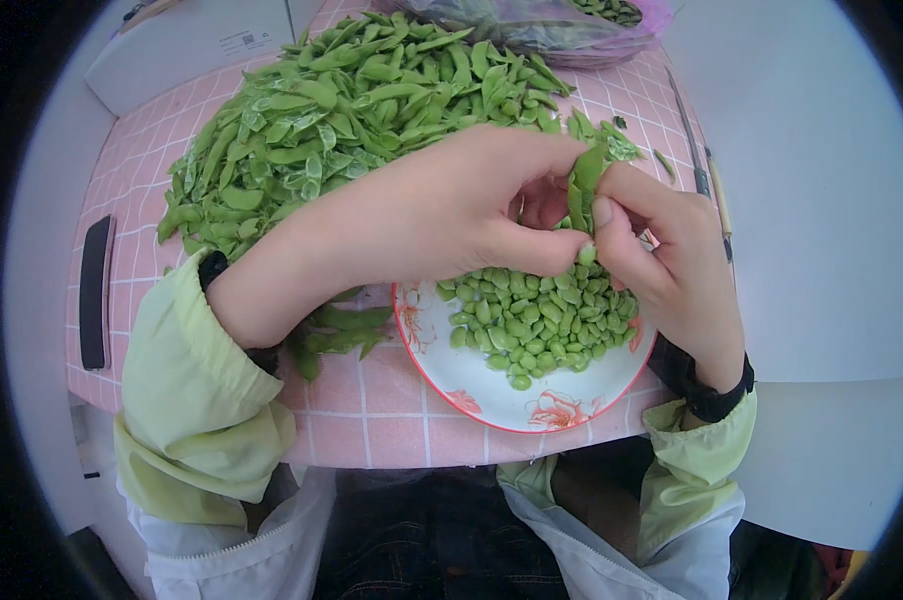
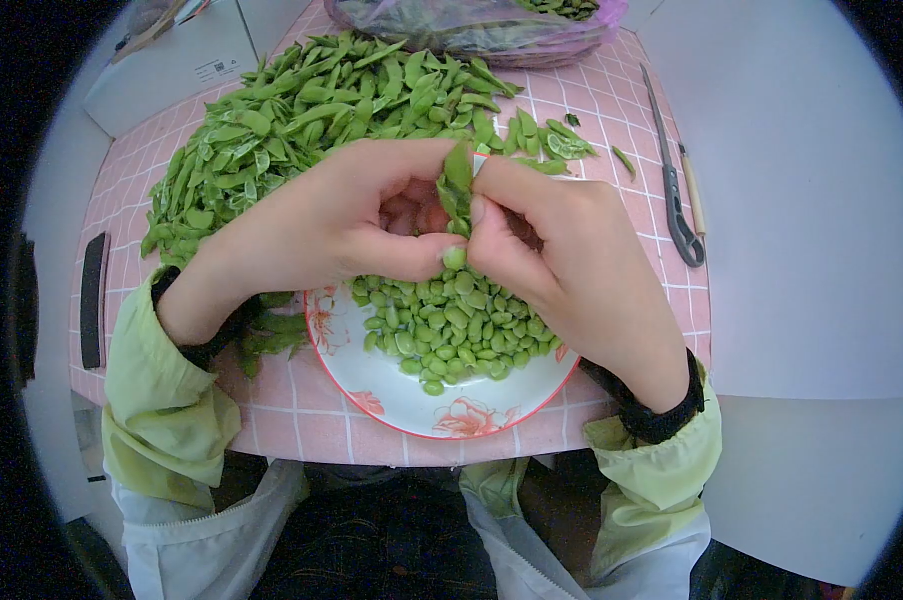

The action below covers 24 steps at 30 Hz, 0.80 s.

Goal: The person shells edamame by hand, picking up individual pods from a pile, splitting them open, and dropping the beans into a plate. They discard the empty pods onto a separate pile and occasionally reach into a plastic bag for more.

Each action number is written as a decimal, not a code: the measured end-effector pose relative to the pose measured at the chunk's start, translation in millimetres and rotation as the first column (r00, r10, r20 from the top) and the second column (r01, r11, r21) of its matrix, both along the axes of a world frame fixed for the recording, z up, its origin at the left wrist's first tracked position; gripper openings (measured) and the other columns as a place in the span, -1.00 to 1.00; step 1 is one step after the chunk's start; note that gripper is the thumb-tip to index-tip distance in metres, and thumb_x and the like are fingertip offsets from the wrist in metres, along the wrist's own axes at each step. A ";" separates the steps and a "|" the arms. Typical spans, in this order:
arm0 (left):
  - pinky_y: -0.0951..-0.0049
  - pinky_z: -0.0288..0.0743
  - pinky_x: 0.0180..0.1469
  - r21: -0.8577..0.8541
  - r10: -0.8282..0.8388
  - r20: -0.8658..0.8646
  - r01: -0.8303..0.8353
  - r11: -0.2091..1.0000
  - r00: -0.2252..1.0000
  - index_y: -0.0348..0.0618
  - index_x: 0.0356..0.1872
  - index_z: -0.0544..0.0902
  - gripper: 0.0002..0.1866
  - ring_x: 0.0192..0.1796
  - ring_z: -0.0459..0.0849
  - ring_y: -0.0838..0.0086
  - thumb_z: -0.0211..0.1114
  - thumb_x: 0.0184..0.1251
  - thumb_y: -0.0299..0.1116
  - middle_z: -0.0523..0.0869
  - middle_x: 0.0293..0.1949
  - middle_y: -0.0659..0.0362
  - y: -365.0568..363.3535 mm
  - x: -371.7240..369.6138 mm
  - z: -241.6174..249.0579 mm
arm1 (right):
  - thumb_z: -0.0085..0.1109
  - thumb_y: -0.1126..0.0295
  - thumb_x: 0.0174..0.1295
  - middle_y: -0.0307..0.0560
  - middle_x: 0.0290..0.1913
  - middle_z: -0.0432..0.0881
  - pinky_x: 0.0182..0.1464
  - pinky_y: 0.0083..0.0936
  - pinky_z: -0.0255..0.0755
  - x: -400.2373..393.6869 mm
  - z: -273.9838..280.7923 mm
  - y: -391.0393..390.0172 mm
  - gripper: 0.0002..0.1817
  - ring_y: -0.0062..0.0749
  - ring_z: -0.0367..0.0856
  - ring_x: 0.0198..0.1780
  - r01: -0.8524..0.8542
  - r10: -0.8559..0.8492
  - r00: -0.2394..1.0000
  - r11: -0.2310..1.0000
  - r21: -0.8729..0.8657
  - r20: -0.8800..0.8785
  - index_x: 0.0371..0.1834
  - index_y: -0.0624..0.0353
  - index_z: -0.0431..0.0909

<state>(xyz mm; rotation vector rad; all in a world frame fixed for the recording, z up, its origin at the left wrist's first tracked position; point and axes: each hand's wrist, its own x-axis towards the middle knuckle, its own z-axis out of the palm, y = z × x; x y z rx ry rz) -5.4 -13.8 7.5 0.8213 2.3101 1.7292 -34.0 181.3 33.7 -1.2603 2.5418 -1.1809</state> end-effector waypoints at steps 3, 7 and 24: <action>0.70 0.29 -0.41 -0.026 0.027 0.027 -0.026 0.999 0.999 -0.18 -0.08 0.52 -0.74 -0.44 0.40 0.78 0.27 0.22 -0.42 0.49 -0.47 0.39 1.4 0.6 0.2 | 0.06 0.49 0.11 0.08 -0.59 0.43 -0.47 -0.42 0.31 -0.7 0.5 0.0 -0.89 -0.15 0.41 -0.59 0.000 0.000 1.000 1.000 0.014 -0.011 -0.36 0.32 0.44; 0.70 0.28 -0.43 -0.037 0.032 0.011 -0.032 0.999 0.999 -0.18 -0.11 0.52 -0.77 -0.45 0.39 0.78 0.26 0.23 -0.41 0.48 -0.49 0.39 1.8 -0.5 -1.8 | 0.07 0.48 0.11 0.08 -0.58 0.45 -0.48 -0.43 0.32 0.1 2.1 -0.1 -0.88 -0.21 0.43 -0.59 0.016 -0.016 1.000 0.999 0.034 -0.001 -0.35 0.33 0.45; 0.66 0.29 -0.55 -0.063 0.029 0.058 -0.025 0.998 0.998 -0.18 -0.12 0.45 -0.81 -0.59 0.41 0.72 -0.07 0.40 -0.36 0.56 -0.53 0.29 1.1 3.6 6.1 | 0.00 0.43 0.30 -0.20 -0.61 0.41 -0.54 -0.61 0.23 0.6 -1.8 0.1 -0.84 -0.61 0.35 -0.60 0.060 -0.060 0.998 0.998 0.015 0.024 -0.37 0.31 0.45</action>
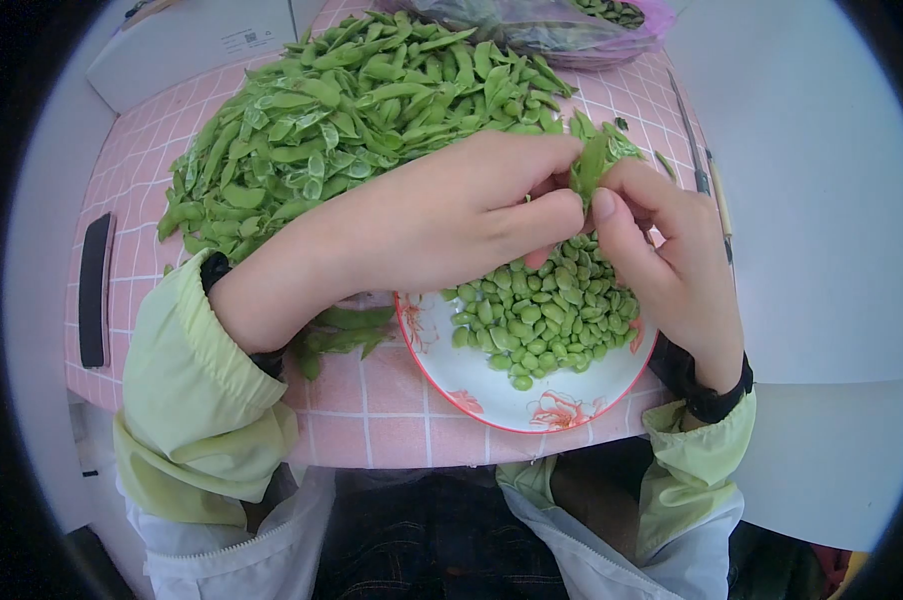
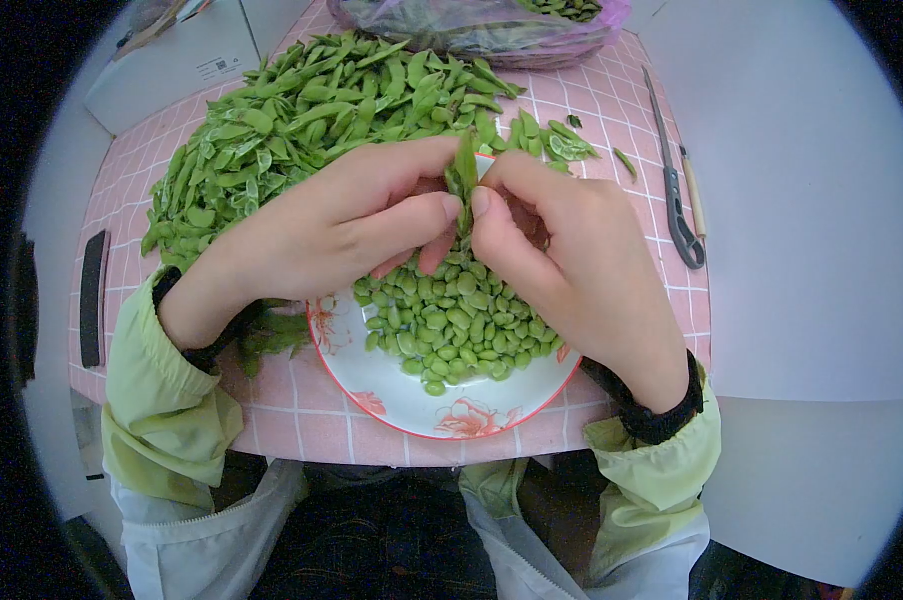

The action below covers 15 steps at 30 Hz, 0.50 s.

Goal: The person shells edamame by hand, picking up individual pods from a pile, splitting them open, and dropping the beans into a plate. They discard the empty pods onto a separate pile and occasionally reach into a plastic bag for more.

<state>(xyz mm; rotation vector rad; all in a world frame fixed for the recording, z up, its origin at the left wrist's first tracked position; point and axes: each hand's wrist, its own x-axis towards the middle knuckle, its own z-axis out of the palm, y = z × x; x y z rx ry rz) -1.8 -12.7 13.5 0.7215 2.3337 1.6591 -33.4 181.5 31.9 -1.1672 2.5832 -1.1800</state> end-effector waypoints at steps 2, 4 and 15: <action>0.67 0.29 -0.55 0.013 0.017 0.025 -0.017 1.000 1.000 -0.18 -0.12 0.45 -0.82 -0.59 0.40 0.73 -0.07 0.41 -0.36 0.56 -0.52 0.29 0.6 0.6 -0.2 | -0.04 0.43 0.34 -0.29 -0.58 0.42 -0.54 -0.68 0.22 -0.4 1.0 1.5 -0.82 -0.72 0.34 -0.57 -0.001 0.000 1.000 1.000 0.021 0.023 -0.36 0.31 0.45; 0.68 0.28 -0.55 0.024 0.031 0.049 -0.032 0.999 0.998 -0.18 -0.11 0.45 -0.82 -0.59 0.40 0.73 -0.07 0.42 -0.35 0.56 -0.52 0.29 0.7 0.9 -0.6 | -0.05 0.42 0.35 -0.29 -0.57 0.43 -0.54 -0.68 0.23 -1.2 1.4 2.0 -0.82 -0.73 0.34 -0.57 0.000 -0.002 0.999 1.000 0.031 0.046 -0.35 0.30 0.46; 0.65 0.30 -0.55 0.001 0.026 0.002 -0.026 1.000 1.000 -0.18 -0.10 0.46 -0.81 -0.59 0.41 0.71 -0.03 0.39 -0.35 0.56 -0.53 0.30 0.0 0.7 -1.7 | 0.09 0.33 0.28 -0.11 -0.69 0.41 -0.59 -0.51 0.17 -0.2 -0.2 -0.5 -0.77 -0.50 0.34 -0.67 0.022 -0.022 1.000 0.999 0.024 0.008 -0.43 0.28 0.47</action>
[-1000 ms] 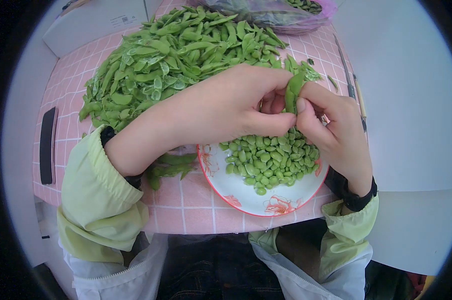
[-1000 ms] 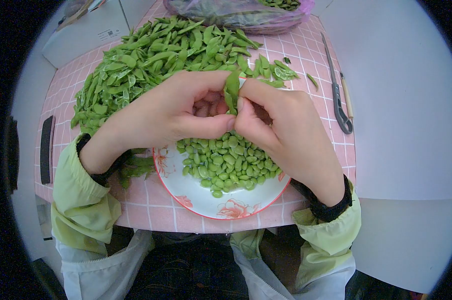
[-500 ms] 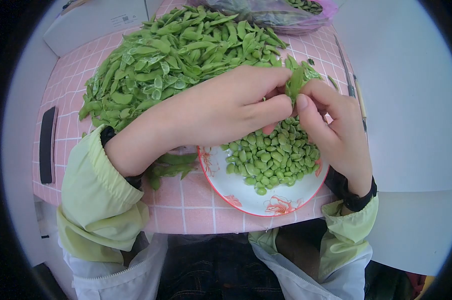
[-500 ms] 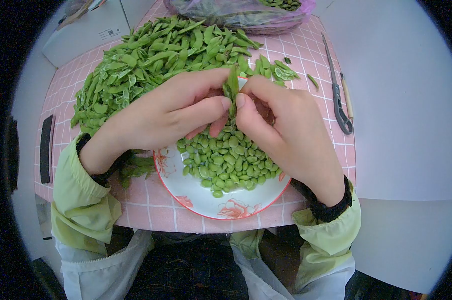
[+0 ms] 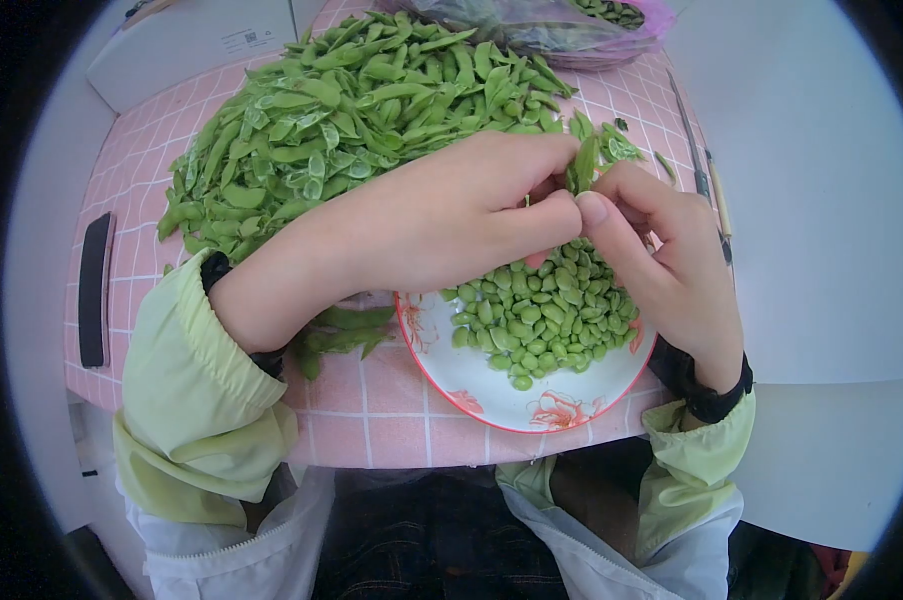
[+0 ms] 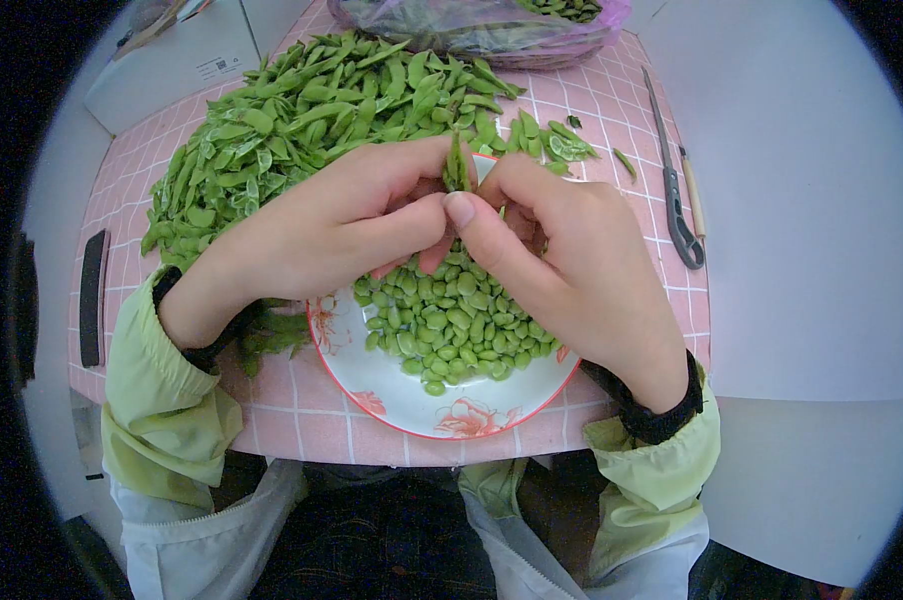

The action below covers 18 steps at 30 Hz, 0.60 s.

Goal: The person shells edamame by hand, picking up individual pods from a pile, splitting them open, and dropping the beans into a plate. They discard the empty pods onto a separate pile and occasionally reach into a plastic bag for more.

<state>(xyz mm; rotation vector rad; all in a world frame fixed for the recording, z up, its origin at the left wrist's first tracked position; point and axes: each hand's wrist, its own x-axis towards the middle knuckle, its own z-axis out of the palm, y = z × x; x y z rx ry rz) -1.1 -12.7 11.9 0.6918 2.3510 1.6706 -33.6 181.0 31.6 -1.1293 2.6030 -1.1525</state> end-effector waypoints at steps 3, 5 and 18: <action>0.64 0.31 -0.55 -0.009 0.031 0.005 -0.031 0.999 1.000 -0.18 -0.09 0.46 -0.80 -0.60 0.42 0.70 -0.01 0.38 -0.35 0.56 -0.53 0.30 0.1 -0.1 -0.1 | 0.09 0.32 0.28 -0.07 -0.68 0.42 -0.59 -0.49 0.18 -0.4 -1.4 -0.6 -0.77 -0.46 0.35 -0.68 0.012 -0.012 1.000 1.000 -0.008 -0.005 -0.42 0.28 0.47; 0.64 0.31 -0.54 -0.011 0.030 -0.020 -0.030 0.999 0.999 -0.18 -0.08 0.46 -0.80 -0.59 0.43 0.69 -0.01 0.37 -0.35 0.56 -0.54 0.30 0.8 -0.5 1.6 | 0.08 0.33 0.27 -0.06 -0.68 0.42 -0.58 -0.48 0.20 -0.4 -2.3 -1.3 -0.77 -0.43 0.35 -0.68 0.020 -0.020 1.000 0.999 -0.031 0.000 -0.42 0.29 0.46; 0.61 0.34 -0.52 -0.030 0.012 -0.076 -0.015 0.999 0.997 -0.21 0.03 0.45 -0.71 -0.59 0.44 0.66 -0.03 0.33 -0.40 0.57 -0.55 0.28 0.0 -1.9 0.3 | 0.10 0.40 0.13 -0.12 -0.70 0.32 -0.57 -0.54 0.18 -4.9 -5.1 1.4 -0.80 -0.55 0.28 -0.66 0.010 -0.011 1.000 0.999 -0.050 -0.029 -0.51 0.32 0.38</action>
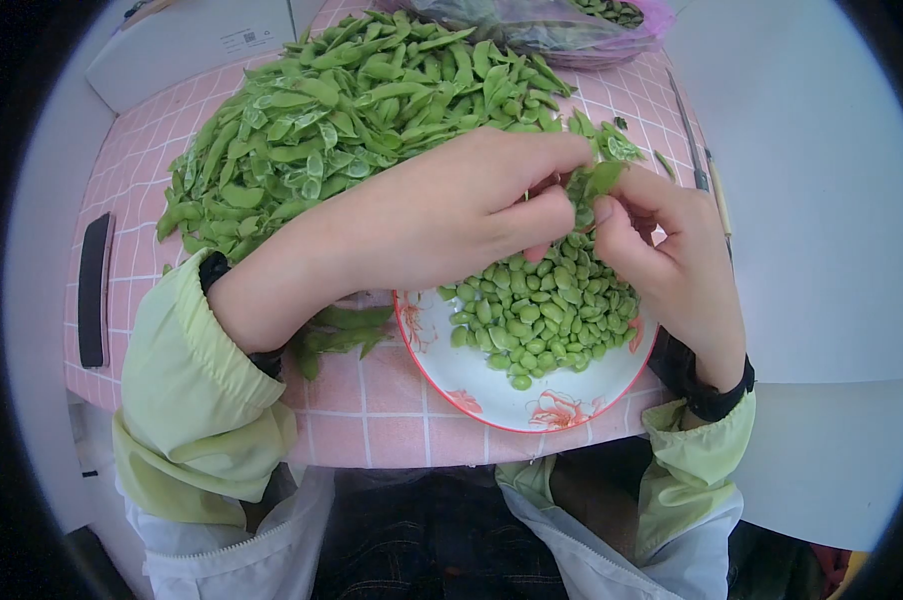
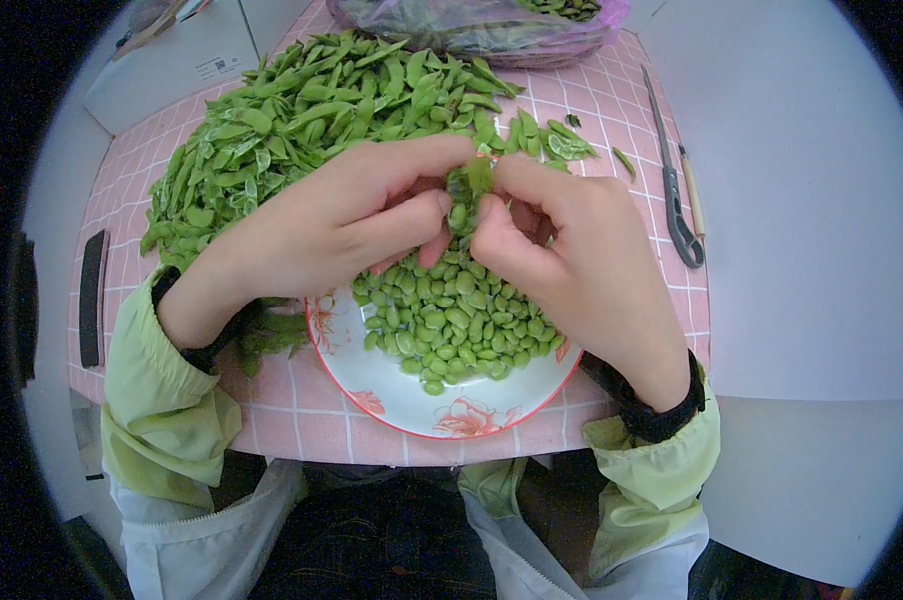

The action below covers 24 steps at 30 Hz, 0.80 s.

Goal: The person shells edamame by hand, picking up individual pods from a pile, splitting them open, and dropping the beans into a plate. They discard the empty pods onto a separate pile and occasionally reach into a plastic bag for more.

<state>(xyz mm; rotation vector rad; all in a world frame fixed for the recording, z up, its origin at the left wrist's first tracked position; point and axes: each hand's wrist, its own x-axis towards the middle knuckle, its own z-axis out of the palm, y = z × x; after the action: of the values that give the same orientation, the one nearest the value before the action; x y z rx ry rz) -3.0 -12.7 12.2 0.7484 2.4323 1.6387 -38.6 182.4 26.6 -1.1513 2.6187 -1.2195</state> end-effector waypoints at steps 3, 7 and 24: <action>0.62 0.35 -0.53 -0.019 -0.018 -0.014 0.017 1.000 1.000 -0.22 0.06 0.44 -0.69 -0.60 0.44 0.67 -0.04 0.34 -0.41 0.57 -0.54 0.27 -0.7 -1.3 -1.5 | 0.10 0.41 0.12 -0.12 -0.70 0.32 -0.56 -0.55 0.18 0.9 0.6 -0.8 -0.80 -0.56 0.28 -0.65 0.008 -0.008 1.000 1.000 -0.004 0.009 -0.51 0.33 0.38; 0.64 0.33 -0.54 -0.012 -0.033 -0.001 0.033 0.999 0.999 -0.22 0.06 0.43 -0.70 -0.60 0.43 0.69 -0.04 0.35 -0.41 0.57 -0.54 0.27 -1.2 -1.6 -2.1 | 0.10 0.42 0.12 -0.11 -0.69 0.34 -0.55 -0.55 0.21 1.8 0.5 -0.4 -0.81 -0.55 0.30 -0.64 0.010 -0.010 1.000 1.000 -0.009 0.026 -0.50 0.33 0.39; 0.73 0.18 -0.47 0.129 -0.051 0.104 0.038 0.991 0.993 -0.24 -0.26 0.50 -0.87 -0.46 0.29 0.82 0.15 0.16 -0.56 0.39 -0.52 0.43 -0.7 -2.3 -3.0 | 0.11 0.47 0.10 -0.03 -0.65 0.42 -0.51 -0.52 0.31 6.7 6.1 -1.6 -0.87 -0.43 0.42 -0.63 -0.004 0.006 1.000 0.998 0.065 -0.017 -0.44 0.33 0.42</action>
<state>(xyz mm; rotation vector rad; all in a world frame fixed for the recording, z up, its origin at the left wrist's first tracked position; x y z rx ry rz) -5.3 -13.5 9.2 0.7065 2.2403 1.7817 -31.8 180.8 32.6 -1.1618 2.6448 -1.1202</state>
